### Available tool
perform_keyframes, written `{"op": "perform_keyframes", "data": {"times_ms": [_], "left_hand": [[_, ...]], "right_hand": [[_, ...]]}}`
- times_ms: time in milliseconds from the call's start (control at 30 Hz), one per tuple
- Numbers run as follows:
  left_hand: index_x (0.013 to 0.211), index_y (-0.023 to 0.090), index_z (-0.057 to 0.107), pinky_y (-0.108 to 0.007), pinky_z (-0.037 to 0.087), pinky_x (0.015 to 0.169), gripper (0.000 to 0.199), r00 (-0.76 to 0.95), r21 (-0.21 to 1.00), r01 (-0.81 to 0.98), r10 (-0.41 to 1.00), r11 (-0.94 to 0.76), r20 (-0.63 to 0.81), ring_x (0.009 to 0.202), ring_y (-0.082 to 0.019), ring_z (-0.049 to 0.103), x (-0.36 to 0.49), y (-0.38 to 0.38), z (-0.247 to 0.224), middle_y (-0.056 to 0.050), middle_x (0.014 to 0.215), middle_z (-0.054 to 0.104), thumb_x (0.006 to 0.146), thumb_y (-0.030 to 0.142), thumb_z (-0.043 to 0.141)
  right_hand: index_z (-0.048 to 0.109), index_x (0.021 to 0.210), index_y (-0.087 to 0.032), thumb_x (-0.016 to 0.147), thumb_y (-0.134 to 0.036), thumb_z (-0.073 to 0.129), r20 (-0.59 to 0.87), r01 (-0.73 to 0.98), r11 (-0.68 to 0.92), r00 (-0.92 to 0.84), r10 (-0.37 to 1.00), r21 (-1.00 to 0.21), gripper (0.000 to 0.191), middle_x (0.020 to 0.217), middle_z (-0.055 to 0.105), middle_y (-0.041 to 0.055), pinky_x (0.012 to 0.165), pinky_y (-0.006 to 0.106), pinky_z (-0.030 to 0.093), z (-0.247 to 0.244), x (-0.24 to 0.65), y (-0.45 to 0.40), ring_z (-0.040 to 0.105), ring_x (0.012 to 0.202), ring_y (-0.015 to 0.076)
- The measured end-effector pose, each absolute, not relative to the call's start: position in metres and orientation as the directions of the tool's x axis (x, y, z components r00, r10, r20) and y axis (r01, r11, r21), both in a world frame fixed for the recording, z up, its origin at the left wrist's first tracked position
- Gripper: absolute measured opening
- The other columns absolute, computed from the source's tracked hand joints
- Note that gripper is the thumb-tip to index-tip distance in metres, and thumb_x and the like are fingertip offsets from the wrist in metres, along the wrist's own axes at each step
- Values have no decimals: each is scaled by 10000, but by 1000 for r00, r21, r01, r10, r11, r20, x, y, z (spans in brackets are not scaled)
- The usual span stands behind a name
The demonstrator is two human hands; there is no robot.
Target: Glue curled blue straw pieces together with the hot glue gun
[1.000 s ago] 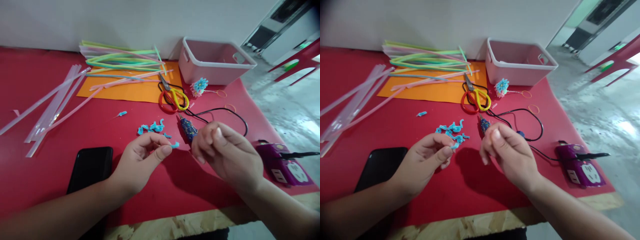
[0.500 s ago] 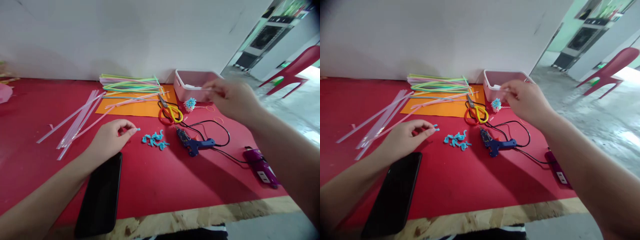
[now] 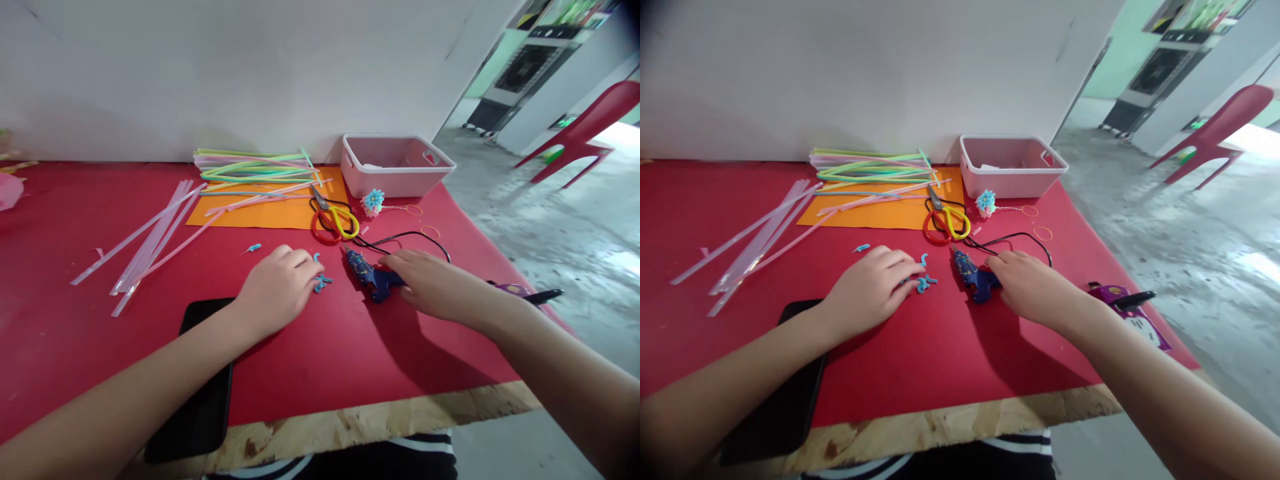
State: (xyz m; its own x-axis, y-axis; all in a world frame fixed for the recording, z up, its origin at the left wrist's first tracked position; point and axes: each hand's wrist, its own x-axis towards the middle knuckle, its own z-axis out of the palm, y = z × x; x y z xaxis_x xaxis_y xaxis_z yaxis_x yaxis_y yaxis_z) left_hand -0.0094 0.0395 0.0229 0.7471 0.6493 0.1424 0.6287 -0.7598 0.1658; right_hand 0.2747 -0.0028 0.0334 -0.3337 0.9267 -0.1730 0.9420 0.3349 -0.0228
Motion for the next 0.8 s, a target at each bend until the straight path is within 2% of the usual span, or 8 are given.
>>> {"op": "perform_keyframes", "data": {"times_ms": [100, 267, 433, 533, 667, 733, 767, 800], "left_hand": [[1086, 141, 736, -431, 493, 893, 242, 780, 116, 615, 623, -780, 59, 1009, -303, 611, 16, 42, 22, -117, 1097, 725, 991, 240, 537], [1023, 97, 718, -425, 501, 801, 198, 765, 95, 639, 643, -763, 23, 998, -324, 629, 39, 42, 15, -154, 1022, 723, 972, 146, 533], [1002, 89, 690, -434, 491, 841, 194, 735, 115, 669, 677, -734, 41, 1047, -327, 623, 46, 39, 8, -176, 1015, 714, 964, 71, 500], [975, 89, 673, -445, 492, 863, 210, 727, 168, 667, 683, -725, 62, 1055, -322, 619, 47, 36, 11, -181, 1021, 712, 960, 38, 470], [958, 137, 624, -385, 514, 866, 155, 730, 325, 615, 675, -718, 108, 985, -244, 639, 41, 26, 21, -111, 1014, 706, 997, 101, 478], [974, 165, 581, -302, 532, 805, 90, 705, 462, 576, 696, -674, 136, 889, -172, 652, 34, 20, 26, -50, 960, 693, 1011, 151, 500], [963, 167, 571, -281, 534, 776, 38, 627, 696, 491, 767, -523, 134, 848, -154, 657, 31, 18, 27, -34, 919, 684, 990, 153, 548], [951, 175, 561, -258, 535, 733, 36, 557, 863, 365, 825, -348, 96, 806, -138, 659, 27, 17, 28, -14, 886, 671, 969, 161, 589]], "right_hand": [[642, 1073, -149, 751, -25, 541, -149, 949, 313, -314, 938, -28, 359, 1024, 721, 139, 882, 366, 499, 27, 272, -2, 693, 1010, 294], [613, 1105, -140, 727, -61, 546, -44, 975, 217, -220, 975, -49, 392, 1056, 725, 151, 852, 366, 499, 30, 282, -1, 688, 1020, 311], [633, 1066, -194, 685, -161, 627, 214, 956, 125, -68, 974, -265, 383, 968, 737, 96, 754, 359, 497, 37, 286, 1, 695, 889, 289], [617, 1030, -215, 670, -241, 679, 343, 861, 134, 50, 938, -491, 366, 896, 702, 59, 708, 347, 495, 36, 276, 3, 660, 786, 241], [556, 1023, -251, 690, -249, 708, 364, 588, 162, 242, 900, -792, 365, 785, 621, -22, 578, 290, 452, 25, 258, 2, 548, 631, 157], [498, 989, -264, 736, -277, 703, 380, 545, 182, 276, 883, -818, 326, 806, 627, -26, 603, 297, 487, 18, 250, 0, 592, 665, 164], [491, 976, -267, 770, -282, 691, 389, 529, 191, 292, 874, -827, 287, 815, 638, -25, 635, 306, 513, 14, 246, -1, 614, 686, 167], [503, 946, -265, 792, -286, 696, 395, 494, 205, 319, 861, -845, 248, 814, 648, -20, 671, 319, 534, 10, 242, -3, 634, 704, 171]]}}
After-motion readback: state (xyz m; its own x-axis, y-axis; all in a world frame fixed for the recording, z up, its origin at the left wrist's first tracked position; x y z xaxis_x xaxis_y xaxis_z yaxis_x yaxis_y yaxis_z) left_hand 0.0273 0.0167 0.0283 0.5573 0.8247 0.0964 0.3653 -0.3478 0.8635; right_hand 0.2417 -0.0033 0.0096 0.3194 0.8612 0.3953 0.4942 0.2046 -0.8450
